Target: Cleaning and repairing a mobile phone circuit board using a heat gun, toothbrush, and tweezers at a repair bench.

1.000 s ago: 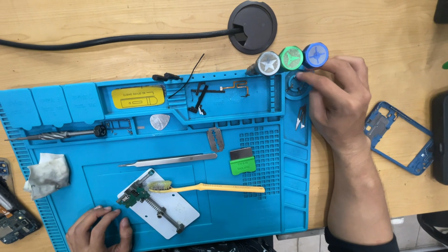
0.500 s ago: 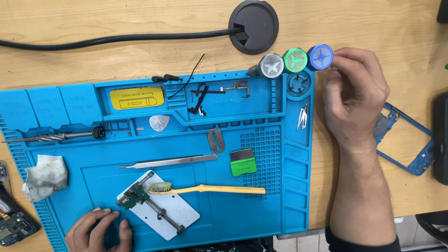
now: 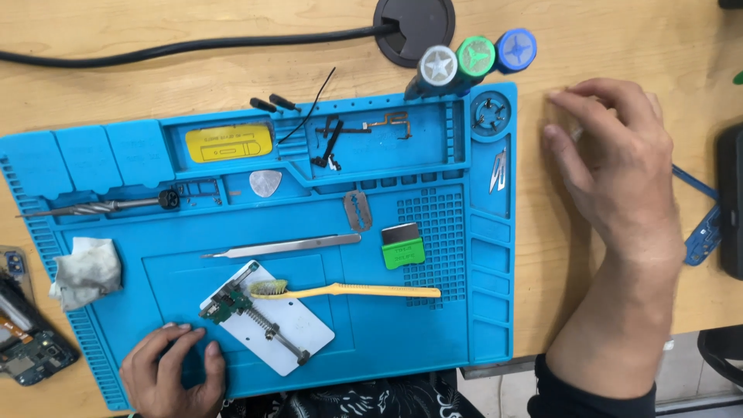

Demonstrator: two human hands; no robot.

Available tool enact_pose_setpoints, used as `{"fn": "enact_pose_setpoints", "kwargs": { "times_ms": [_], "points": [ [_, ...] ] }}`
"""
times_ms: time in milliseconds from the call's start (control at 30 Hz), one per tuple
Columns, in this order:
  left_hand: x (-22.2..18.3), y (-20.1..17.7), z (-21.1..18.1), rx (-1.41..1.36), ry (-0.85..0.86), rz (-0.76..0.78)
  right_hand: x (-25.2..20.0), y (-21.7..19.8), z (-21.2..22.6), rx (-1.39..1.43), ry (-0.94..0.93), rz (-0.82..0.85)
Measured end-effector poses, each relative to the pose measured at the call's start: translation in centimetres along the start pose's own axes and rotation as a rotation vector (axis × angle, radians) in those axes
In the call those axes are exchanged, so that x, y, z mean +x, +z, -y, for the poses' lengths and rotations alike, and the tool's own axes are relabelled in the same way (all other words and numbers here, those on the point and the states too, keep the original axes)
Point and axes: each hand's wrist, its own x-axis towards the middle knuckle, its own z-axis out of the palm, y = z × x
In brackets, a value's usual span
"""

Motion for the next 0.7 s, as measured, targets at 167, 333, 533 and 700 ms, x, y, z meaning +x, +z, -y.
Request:
{"fn": "enact_pose_setpoints", "kwargs": {
  "times_ms": [167,333,533,700],
  "points": [
    [0.7,-0.5,-0.7,-0.025,0.042,-0.03,-1.9,-0.8,-0.2,0.007,0.051,0.12],
    [1.6,-0.7,-1.2,-0.051,0.109,-0.072,-2.7,-1.9,0.0,0.0,0.094,0.157],
    [2.5,-1.7,-2.1,-0.09,0.152,-0.084,-5.6,-5.7,4.2,0.207,0.25,0.154],
    [2.8,-1.7,-2.0,-0.084,0.17,-0.116,-8.7,-1.7,7.1,0.14,0.231,0.194]
  ]
}}
